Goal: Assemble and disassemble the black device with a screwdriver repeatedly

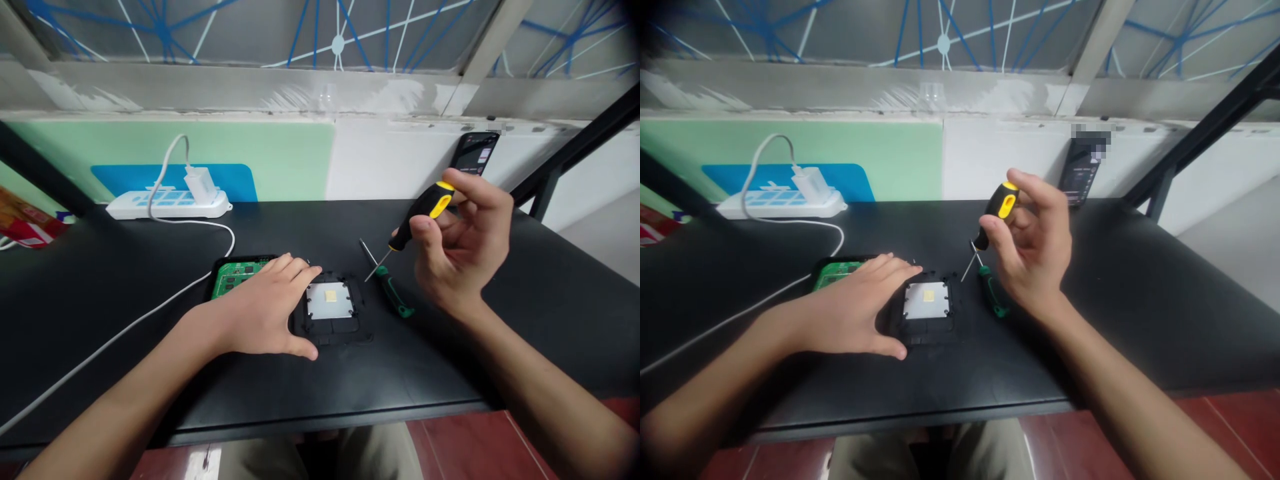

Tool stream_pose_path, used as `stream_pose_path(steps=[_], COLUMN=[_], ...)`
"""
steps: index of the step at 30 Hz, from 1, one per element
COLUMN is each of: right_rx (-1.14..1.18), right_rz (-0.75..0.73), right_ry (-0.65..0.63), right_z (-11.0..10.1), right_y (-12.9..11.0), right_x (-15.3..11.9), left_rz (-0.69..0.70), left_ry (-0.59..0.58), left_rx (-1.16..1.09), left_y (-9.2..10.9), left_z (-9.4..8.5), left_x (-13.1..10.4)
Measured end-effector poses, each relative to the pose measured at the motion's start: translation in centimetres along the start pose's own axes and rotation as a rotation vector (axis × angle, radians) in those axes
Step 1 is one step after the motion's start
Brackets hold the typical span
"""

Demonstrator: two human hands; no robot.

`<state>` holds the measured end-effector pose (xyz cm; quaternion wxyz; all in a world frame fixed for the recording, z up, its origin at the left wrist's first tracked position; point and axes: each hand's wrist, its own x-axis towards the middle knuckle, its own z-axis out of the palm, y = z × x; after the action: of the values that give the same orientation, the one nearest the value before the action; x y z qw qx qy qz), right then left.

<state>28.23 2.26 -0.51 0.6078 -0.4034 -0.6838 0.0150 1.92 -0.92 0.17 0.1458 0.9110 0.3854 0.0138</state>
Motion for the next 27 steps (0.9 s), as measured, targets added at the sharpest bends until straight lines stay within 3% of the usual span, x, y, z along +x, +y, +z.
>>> stream_pose_path(steps=[13,22,27], right_rx=[-0.184,-0.131,-0.163], right_rz=[-0.029,0.032,-0.026], right_ry=[-0.111,-0.156,-0.103], right_z=[1.8,2.0,1.9], right_y=[-0.1,-0.2,-0.3], right_x=[-1.2,-1.1,-1.1], left_rz=[-0.038,-0.021,-0.019], left_ry=[-0.039,-0.033,-0.038], left_rx=[-0.006,-0.025,-0.039], left_y=[0.4,0.5,0.4], left_z=[-0.3,-0.7,-0.6], left_x=[0.2,0.2,0.2])
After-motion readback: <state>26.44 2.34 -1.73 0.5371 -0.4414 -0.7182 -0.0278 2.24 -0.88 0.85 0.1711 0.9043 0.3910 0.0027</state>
